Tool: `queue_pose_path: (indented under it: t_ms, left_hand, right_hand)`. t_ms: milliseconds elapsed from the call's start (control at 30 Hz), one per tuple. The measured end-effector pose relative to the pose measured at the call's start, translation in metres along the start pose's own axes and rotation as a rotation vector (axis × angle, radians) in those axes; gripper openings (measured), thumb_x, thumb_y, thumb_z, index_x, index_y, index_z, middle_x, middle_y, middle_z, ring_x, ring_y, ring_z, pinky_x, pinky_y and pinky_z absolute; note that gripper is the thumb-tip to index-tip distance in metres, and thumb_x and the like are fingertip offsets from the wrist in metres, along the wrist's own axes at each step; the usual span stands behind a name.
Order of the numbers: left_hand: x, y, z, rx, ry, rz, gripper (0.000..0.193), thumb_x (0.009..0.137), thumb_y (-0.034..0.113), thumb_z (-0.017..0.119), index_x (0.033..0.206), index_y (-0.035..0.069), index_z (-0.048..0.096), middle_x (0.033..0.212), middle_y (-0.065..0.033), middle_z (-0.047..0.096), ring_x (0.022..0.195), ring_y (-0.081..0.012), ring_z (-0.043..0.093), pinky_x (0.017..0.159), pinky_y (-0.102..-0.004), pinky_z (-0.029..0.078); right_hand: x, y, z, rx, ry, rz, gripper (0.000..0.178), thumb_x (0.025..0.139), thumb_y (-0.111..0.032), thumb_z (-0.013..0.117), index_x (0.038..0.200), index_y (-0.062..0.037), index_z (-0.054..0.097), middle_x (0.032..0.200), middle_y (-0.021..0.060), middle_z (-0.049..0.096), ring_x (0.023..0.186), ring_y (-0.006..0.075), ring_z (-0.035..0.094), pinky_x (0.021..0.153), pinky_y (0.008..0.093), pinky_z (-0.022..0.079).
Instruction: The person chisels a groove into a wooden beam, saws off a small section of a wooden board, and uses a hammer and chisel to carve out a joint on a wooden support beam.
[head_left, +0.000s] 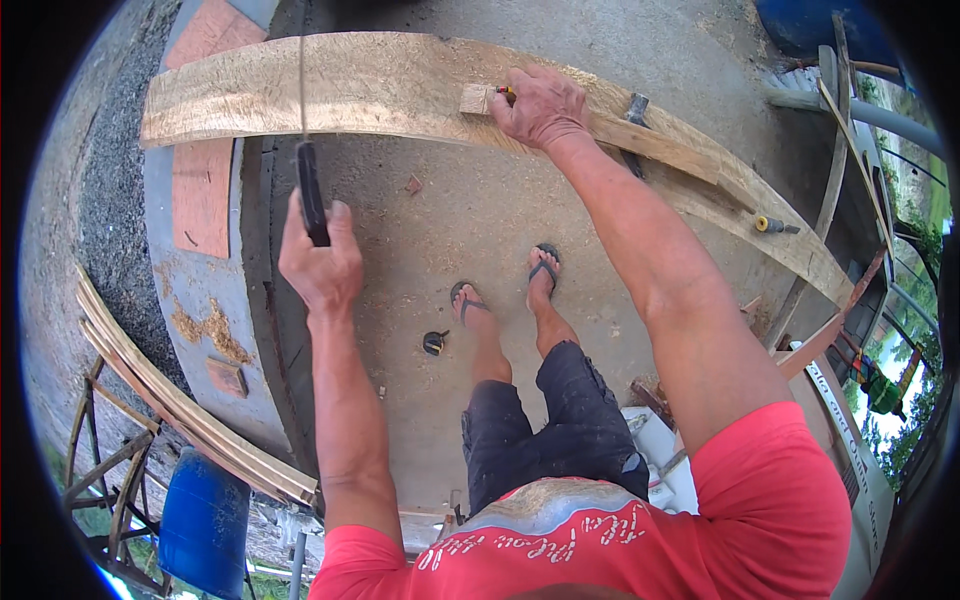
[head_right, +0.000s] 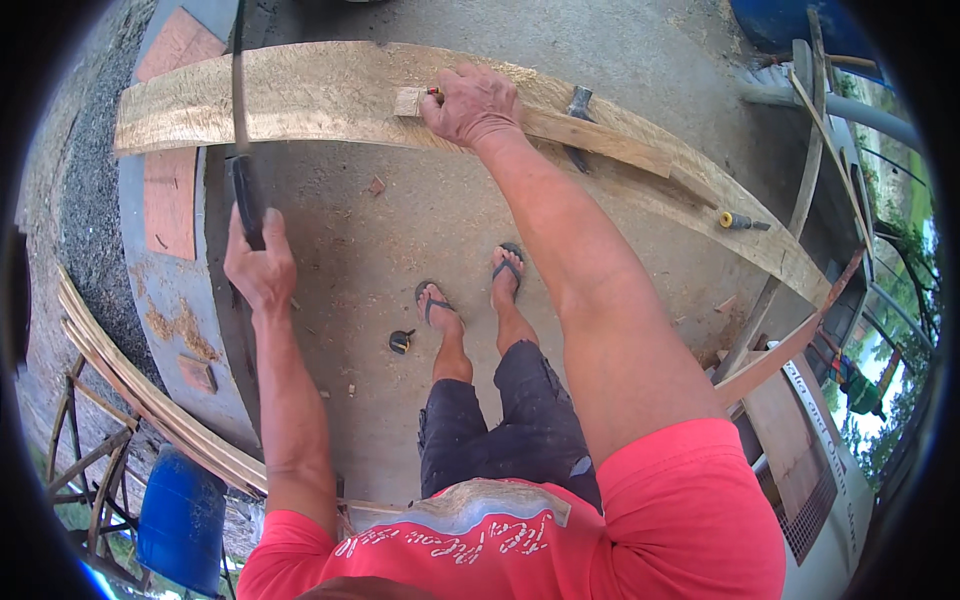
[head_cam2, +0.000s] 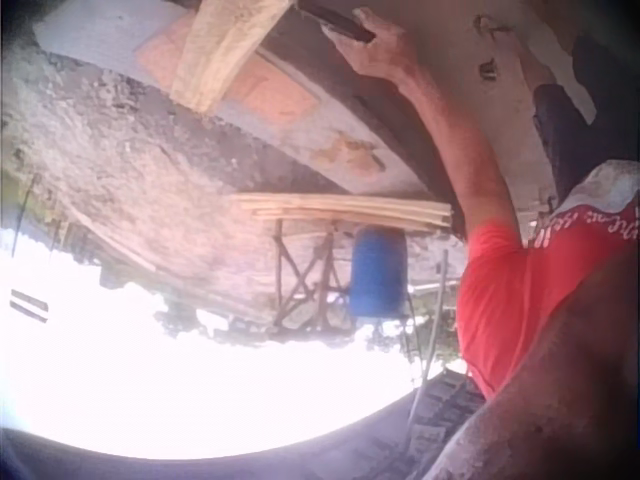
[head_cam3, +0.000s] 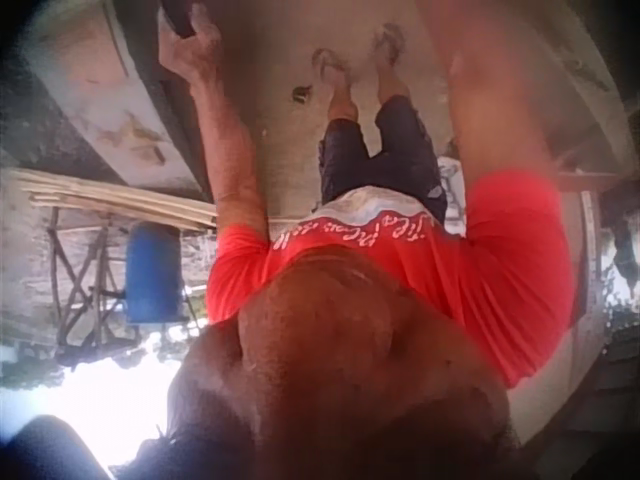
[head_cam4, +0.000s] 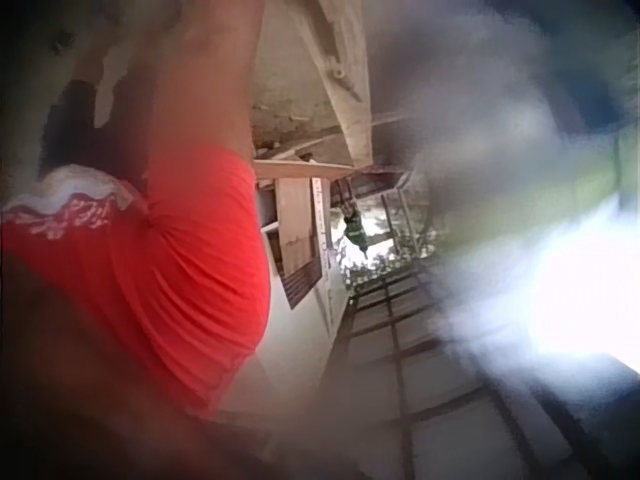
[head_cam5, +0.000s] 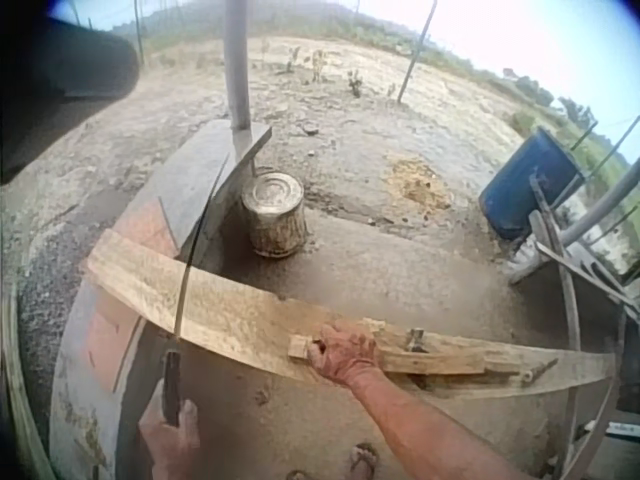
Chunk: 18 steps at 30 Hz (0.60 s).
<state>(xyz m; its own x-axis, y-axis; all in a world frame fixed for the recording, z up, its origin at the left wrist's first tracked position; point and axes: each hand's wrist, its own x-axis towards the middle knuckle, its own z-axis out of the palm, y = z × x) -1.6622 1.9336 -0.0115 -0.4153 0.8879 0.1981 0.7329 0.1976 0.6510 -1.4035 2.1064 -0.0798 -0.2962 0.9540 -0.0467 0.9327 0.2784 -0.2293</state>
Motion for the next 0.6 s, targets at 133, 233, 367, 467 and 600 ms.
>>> queue_pose_path:
  t_ms: [133,233,367,467,600]
  left_hand:
    - [0.074,-0.083,-0.003,0.539,0.168,0.083,0.053,0.089,0.028,0.066,0.129,-0.005,0.055,0.095,-0.021,0.068,0.09,-0.0401,0.066,0.076,-0.045,0.052]
    - [0.103,-0.084,0.034,0.78,0.117,0.009,0.058,0.09,0.033,0.063,0.134,-0.003,0.05,0.098,-0.0213,0.068,0.094,-0.0393,0.066,0.077,-0.0465,0.053]
    - [0.108,-0.107,0.074,0.894,-0.163,-0.094,0.067,0.093,0.038,0.057,0.147,0.008,0.033,0.115,-0.0272,0.061,0.101,-0.0421,0.064,0.084,-0.052,0.052]
    - [0.105,-0.107,0.058,0.798,-0.15,-0.196,0.068,0.091,0.035,0.054,0.15,0.01,0.031,0.123,-0.0287,0.057,0.111,-0.0446,0.059,0.091,-0.0538,0.049]
    - [0.108,-0.102,0.056,0.78,-0.279,-0.17,0.065,0.092,0.028,0.058,0.149,0.007,0.035,0.115,-0.0254,0.062,0.11,-0.0419,0.06,0.092,-0.0494,0.048]
  right_hand:
    - [0.0,-0.008,0.002,0.031,-0.011,0.001,0.038,0.081,-0.045,0.055,0.093,-0.0131,0.072,0.095,0.01,0.068,0.096,0.0277,0.066,0.083,0.0441,0.052]
    - [-0.002,0.007,-0.007,-0.008,-0.049,0.033,0.04,0.081,-0.046,0.055,0.094,-0.0124,0.072,0.095,0.0104,0.068,0.098,0.0273,0.065,0.083,0.0441,0.052]
    - [-0.001,0.004,-0.006,0.003,-0.074,0.02,0.041,0.084,-0.045,0.052,0.093,-0.0095,0.07,0.093,0.0117,0.068,0.095,0.0273,0.065,0.083,0.0433,0.052]
    - [0.001,-0.017,-0.006,0.126,-0.088,0.012,0.043,0.081,-0.044,0.054,0.093,-0.0075,0.071,0.1,0.0154,0.068,0.102,0.0305,0.062,0.088,0.0452,0.05]
    - [0.0,-0.002,-0.007,0.204,-0.038,0.003,0.038,0.078,-0.04,0.057,0.09,-0.0074,0.071,0.1,0.0153,0.067,0.104,0.0305,0.059,0.089,0.0452,0.048]
